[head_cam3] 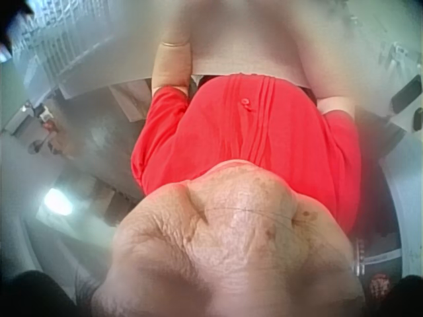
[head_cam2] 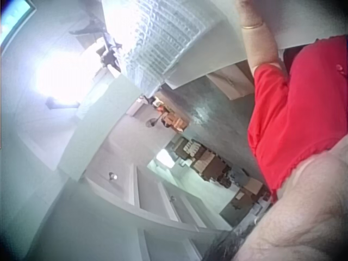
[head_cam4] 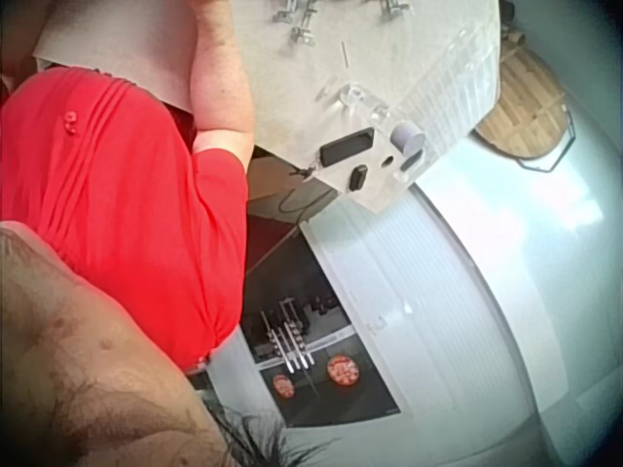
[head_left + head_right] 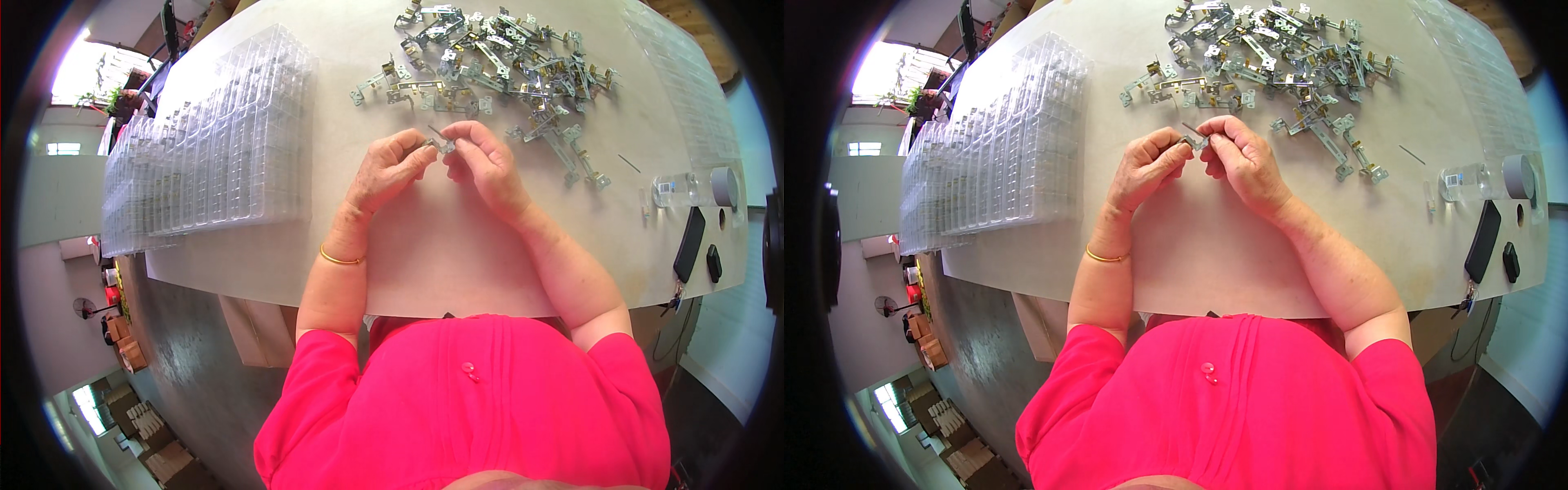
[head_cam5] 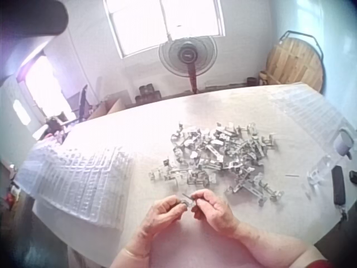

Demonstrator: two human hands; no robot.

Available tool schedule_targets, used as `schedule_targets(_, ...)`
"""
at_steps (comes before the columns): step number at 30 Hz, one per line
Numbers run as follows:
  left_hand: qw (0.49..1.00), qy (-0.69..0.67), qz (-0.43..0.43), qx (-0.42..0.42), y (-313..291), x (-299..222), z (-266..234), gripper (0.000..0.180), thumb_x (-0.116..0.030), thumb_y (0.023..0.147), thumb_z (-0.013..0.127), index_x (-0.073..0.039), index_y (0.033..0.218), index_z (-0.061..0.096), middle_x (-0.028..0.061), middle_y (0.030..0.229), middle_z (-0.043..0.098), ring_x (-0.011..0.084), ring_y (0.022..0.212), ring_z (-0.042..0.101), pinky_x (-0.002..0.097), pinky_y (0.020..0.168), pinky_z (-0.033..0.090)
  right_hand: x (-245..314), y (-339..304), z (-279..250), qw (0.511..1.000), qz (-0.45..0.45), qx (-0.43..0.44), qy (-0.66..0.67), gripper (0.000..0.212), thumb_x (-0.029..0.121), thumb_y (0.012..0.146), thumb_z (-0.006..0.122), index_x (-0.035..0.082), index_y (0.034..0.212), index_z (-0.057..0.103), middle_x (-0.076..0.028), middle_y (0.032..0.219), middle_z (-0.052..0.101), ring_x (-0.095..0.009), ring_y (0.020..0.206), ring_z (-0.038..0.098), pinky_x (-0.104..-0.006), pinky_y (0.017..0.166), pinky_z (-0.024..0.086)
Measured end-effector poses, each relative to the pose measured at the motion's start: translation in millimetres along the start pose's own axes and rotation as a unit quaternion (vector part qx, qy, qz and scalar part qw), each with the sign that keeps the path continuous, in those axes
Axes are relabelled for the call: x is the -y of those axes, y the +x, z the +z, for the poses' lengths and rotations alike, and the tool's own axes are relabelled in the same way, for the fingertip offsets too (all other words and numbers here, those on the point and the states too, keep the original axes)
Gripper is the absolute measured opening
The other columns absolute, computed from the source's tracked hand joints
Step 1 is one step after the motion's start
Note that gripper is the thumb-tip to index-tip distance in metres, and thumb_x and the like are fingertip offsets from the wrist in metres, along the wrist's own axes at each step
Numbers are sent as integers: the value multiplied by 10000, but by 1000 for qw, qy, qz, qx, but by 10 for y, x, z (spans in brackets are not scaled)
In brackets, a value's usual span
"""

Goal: The person assembles metal bracket components by inserting small metal pins into the brackets by hand and places the assembled pieces into plastic organizer trays.

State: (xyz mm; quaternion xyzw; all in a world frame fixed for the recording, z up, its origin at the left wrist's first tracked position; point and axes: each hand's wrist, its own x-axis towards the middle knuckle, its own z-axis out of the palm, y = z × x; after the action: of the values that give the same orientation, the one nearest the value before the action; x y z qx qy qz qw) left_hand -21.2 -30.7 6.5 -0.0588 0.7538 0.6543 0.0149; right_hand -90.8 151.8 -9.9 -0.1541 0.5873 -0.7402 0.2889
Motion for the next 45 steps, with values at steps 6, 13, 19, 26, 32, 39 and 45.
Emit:
schedule_targets(6,999,14,17,29,-6,35,32,193,-198,949,685,-10,910,675,-45,717,583,35,635,504,216,564,419,-101,55,-57,996,-63,26,-52,118,126,995,600,36,1058,642,6,858,643,-59,769,584,-221,706,503)
schedule_targets(13,995,87,48,22,-3,114,62,165,-160,966,672,0,928,661,-31,723,590,30,648,521,214,563,427,-187,115,-26,985,-161,-36,51,107,124,1002,627,50,1079,638,0,940,664,-61,813,589,-232,761,509)
schedule_targets(19,985,107,90,-100,35,144,79,138,-131,959,679,-7,906,650,-32,674,568,31,604,475,224,528,391,-151,94,-19,988,-148,-16,43,144,160,1005,627,59,1108,632,-15,978,680,-86,857,641,-256,787,537)
schedule_targets(26,956,201,177,-117,40,87,143,143,-105,918,724,8,925,637,-23,657,531,51,595,426,233,523,377,-173,90,-36,991,-131,-24,6,136,155,1006,624,57,1100,637,-18,919,681,-92,789,657,-247,725,547)
schedule_targets(32,978,129,145,-74,9,112,89,185,-161,958,658,9,1031,657,-2,754,610,60,651,507,230,588,435,-156,91,-21,991,-126,-46,9,126,136,1006,619,46,1094,633,-22,900,678,-92,780,646,-240,726,539)
schedule_targets(39,997,-57,-5,54,-27,-14,-1,289,-217,972,601,21,1120,671,28,854,678,92,757,611,243,693,503,-198,127,-65,985,-153,-46,60,126,128,1006,619,37,1093,627,-31,916,680,-91,797,640,-243,739,533)
schedule_targets(45,995,-101,-5,22,-9,43,22,265,-172,1001,596,5,1193,643,23,889,677,79,772,609,243,689,507,-183,122,-2,982,-144,-94,76,127,150,1002,631,77,1107,636,-9,824,657,-65,704,605,-222,642,510)
